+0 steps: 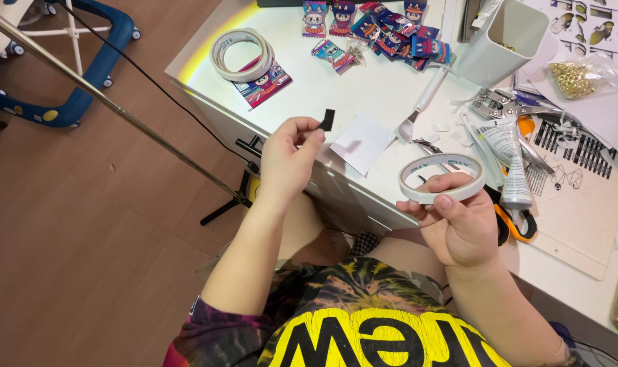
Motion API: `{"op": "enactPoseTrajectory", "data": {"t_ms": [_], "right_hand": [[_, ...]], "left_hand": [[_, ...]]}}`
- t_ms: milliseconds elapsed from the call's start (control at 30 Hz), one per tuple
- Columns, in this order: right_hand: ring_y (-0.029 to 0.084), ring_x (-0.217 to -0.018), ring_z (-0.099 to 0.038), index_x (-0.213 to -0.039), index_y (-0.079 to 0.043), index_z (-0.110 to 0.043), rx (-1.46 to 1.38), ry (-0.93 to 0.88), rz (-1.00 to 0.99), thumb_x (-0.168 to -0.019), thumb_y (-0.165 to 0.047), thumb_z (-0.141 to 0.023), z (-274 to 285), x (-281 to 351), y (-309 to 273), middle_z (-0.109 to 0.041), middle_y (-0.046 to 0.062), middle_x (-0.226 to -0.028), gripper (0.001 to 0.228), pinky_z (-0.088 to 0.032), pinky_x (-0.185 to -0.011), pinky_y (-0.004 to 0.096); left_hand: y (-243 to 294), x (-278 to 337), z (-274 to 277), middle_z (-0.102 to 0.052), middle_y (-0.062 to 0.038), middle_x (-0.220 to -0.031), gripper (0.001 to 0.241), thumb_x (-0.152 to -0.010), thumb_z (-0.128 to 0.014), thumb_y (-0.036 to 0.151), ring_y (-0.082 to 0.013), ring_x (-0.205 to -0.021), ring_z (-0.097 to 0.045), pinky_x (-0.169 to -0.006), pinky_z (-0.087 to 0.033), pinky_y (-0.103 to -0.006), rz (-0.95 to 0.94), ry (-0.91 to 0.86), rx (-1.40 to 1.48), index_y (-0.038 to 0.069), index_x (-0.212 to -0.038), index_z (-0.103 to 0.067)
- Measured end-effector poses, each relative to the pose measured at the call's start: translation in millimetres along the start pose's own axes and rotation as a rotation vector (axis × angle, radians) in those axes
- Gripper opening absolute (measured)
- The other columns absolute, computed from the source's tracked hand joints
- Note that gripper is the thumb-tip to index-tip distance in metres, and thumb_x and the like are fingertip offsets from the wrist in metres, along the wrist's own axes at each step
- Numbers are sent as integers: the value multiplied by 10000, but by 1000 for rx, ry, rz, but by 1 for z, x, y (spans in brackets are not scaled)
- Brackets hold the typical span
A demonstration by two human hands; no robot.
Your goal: The person cuts a small black piece of material with scissors, applies glue to a white card, and attaches the black piece. They then use clear tape to secure the piece and trim the excess tape. Finally, they fold a small printed packet and seal it with tape.
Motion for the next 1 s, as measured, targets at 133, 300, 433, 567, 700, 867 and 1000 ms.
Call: {"op": "enactPoseTrajectory", "data": {"t_ms": [133,300,433,567,700,867,1000], "right_hand": [[323,-800,-739,-1061,65,-602,52,22,21,-922,6,-628,3,4,0,-626,199,-844,153,-672,-837,543],[329,-761,-735,-1053,99,-592,73,65,51,-910,23,-624,14,7,3,-615,202,-776,165,-685,-783,551],[327,-746,-736,-1041,110,-593,95,75,63,-903,28,-632,6,7,4,-613,196,-749,165,-683,-779,553],[325,-731,-734,-1026,112,-599,116,74,79,-886,30,-651,6,4,4,-608,206,-735,171,-683,-769,545],[313,-727,-734,-1027,108,-605,130,79,85,-885,26,-653,5,5,5,-619,209,-742,171,-689,-757,525],[332,-722,-738,-1020,120,-595,120,82,95,-879,44,-651,5,8,6,-640,255,-753,169,-683,-766,537],[340,-694,-731,-1015,116,-596,92,95,91,-873,28,-674,4,9,3,-626,256,-717,184,-679,-714,476]], "left_hand": [[-30,-31,10,-758,-60,-871,189,-927,-660,199,-218,-843,-705,-778,-565,-367,7,36,-263,139,-1087,-742],[-66,-59,20,-664,-42,-855,217,-955,-592,197,-280,-879,-682,-824,-546,-409,-225,7,-900,213,-1076,-772],[-54,-54,22,-594,-31,-831,224,-948,-645,169,-278,-832,-661,-768,-537,-418,-334,-28,-1009,238,-1111,-782],[-54,-53,25,-544,-47,-832,326,-960,-631,114,-303,-814,-646,-748,-523,-430,-401,-71,-1021,270,-1232,-722],[-41,-54,31,-586,-86,-850,309,-1015,-531,133,-323,-834,-671,-757,-530,-432,-319,-188,-1058,241,-1207,-747],[-6,-45,33,-668,-194,-965,405,-999,-507,87,-399,-928,-695,-834,-547,-511,-223,-302,-1069,163,-1368,-656],[19,-32,36,-649,-343,-1199,513,-987,-446,-2,-498,-1111,-662,-978,-506,-583,-45,-304,-878,-1,-1500,-477]]}}
Point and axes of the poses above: each hand's wrist, its own x-axis away from the middle knuckle, its own z-axis out of the back of the hand, y = z × x, the point moved 1 cm from there along -x, towards the middle knuckle
